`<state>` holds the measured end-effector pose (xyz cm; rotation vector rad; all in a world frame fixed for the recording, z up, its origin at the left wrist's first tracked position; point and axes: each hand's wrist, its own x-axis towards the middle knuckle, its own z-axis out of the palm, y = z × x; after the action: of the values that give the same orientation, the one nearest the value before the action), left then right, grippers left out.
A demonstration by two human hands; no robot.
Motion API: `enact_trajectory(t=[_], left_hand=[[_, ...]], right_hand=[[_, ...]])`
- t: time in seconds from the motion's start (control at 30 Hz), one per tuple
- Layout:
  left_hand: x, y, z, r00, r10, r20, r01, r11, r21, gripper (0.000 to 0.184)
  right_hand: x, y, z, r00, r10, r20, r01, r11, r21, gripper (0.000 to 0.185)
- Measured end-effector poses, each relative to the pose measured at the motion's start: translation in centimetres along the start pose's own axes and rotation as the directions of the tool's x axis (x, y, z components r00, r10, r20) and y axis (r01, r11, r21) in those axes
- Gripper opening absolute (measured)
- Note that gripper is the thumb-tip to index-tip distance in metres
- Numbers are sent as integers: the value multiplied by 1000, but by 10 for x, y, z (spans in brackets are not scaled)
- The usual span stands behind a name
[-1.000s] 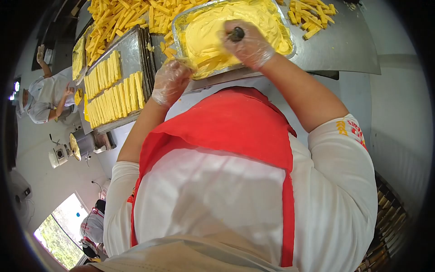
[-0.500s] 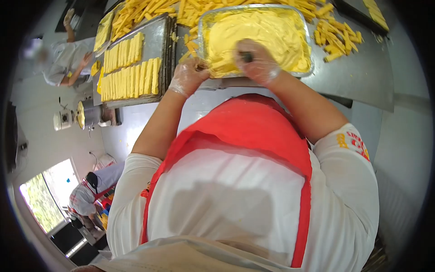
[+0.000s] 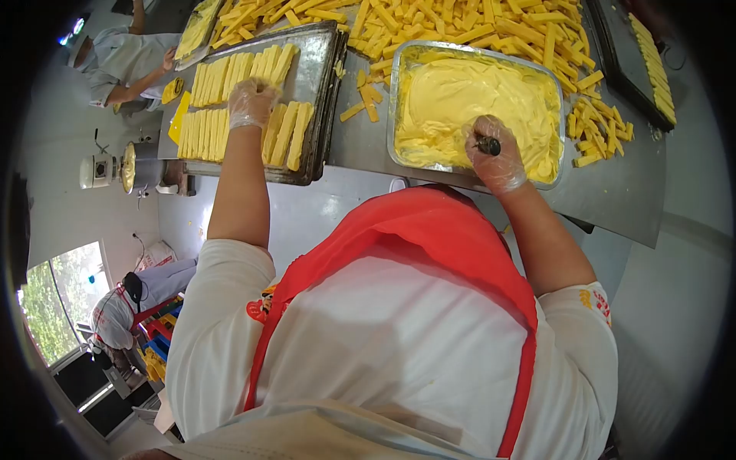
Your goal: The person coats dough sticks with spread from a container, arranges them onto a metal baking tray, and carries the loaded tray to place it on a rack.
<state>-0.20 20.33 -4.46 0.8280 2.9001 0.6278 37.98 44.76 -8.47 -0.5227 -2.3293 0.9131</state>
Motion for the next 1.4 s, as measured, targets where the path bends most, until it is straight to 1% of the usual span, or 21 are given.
enact_trajectory(t=[0.03, 0.1, 0.17, 0.23, 0.37, 0.5, 0.57, 0.6, 0.67, 0.7, 0.77, 0.83, 0.93, 1.0, 1.1, 1.17, 1.2, 1.27, 1.3, 1.37, 1.4], left_hand=[[7, -11, 5, 1000, 7, 2, -7, 1000, -10, 30], [9, -7, 6, 925, 339, -169, -274, 907, 318, 30], [21, 23, 4, 916, 358, -179, -287, 900, 328, 26], [40, 60, 6, 714, 622, -320, -561, 783, 269, 22], [107, 131, 51, 795, 606, 26, -600, 780, 176, 24], [144, 172, 118, 735, 668, 113, -674, 705, 219, 25], [159, 187, 136, 866, 346, 361, -492, 720, 490, 22], [169, 182, 139, 905, 350, 242, -424, 791, 442, 18], [183, 178, 136, 915, 221, 338, -375, 775, 509, 14], [188, 178, 138, 909, 234, 345, -390, 770, 505, 14], [200, 176, 145, 861, 47, 506, -382, 716, 584, 13], [205, 170, 161, 859, 5, 512, -345, 745, 571, 18], [194, 174, 157, 905, 141, 402, -361, 754, 549, 27], [177, 202, 104, 956, 183, 229, -283, 781, 557, 33], [216, 197, 64, 951, 256, 173, -308, 829, 466, 32], [224, 187, 40, 826, 529, 193, -503, 540, 674, 29], [216, 184, 27, 832, 521, 188, -492, 539, 684, 29], [183, 172, 2, 774, 627, -89, -580, 759, 295, 27], [164, 166, -7, 782, 617, -93, -567, 765, 305, 27], [116, 155, -19, 667, 709, -232, -687, 704, 177, 28], [77, 158, -26, 779, 611, -143, -613, 789, 30, 27]], right_hand=[[1, -4, 0, 1000, 1, -4, -1, 1000, -12, 22], [0, -6, -3, 1000, -14, 18, 14, 1000, 16, 21], [-3, -9, -6, 1000, 1, 22, -1, 1000, 0, 19], [-3, -15, -4, 1000, -21, 22, 20, 999, 28, 19], [-6, -23, 1, 1000, 1, 29, 1, 996, -90, 14], [-7, -30, 3, 999, 31, 11, -28, 982, -185, 13], [-9, -30, 5, 997, 76, -3, -75, 973, -217, 12], [-9, -31, 6, 997, 80, 1, -78, 977, -198, 11], [-6, -36, 5, 997, 81, 2, -80, 982, -171, 11], [-6, -36, 4, 996, 92, -8, -92, 980, -176, 11], [-6, -35, 3, 997, 71, 15, -67, 984, -162, 10], [-4, -38, 3, 995, 95, 5, -94, 985, -144, 10], [-6, -36, 2, 991, 134, 15, -132, 986, -97, 10], [-7, -33, -1, 988, 152, 33, -150, 987, -57, 9], [-1, -30, -7, 994, 99, 55, -97, 994, -49, 10], [7, -29, -10, 999, 33, 26, -32, 998, -54, 10], [12, -32, -12, 999, 45, 25, -43, 997, -64, 10], [21, -49, -19, 999, 29, 42, -28, 999, -33, 11], [25, -56, -20, 998, 23, 60, -22, 1000, -14, 12], [29, -60, -12, 992, -54, 117, 45, 996, 79, 14], [29, -61, -7, 980, -121, 158, 95, 982, 163, 15]])
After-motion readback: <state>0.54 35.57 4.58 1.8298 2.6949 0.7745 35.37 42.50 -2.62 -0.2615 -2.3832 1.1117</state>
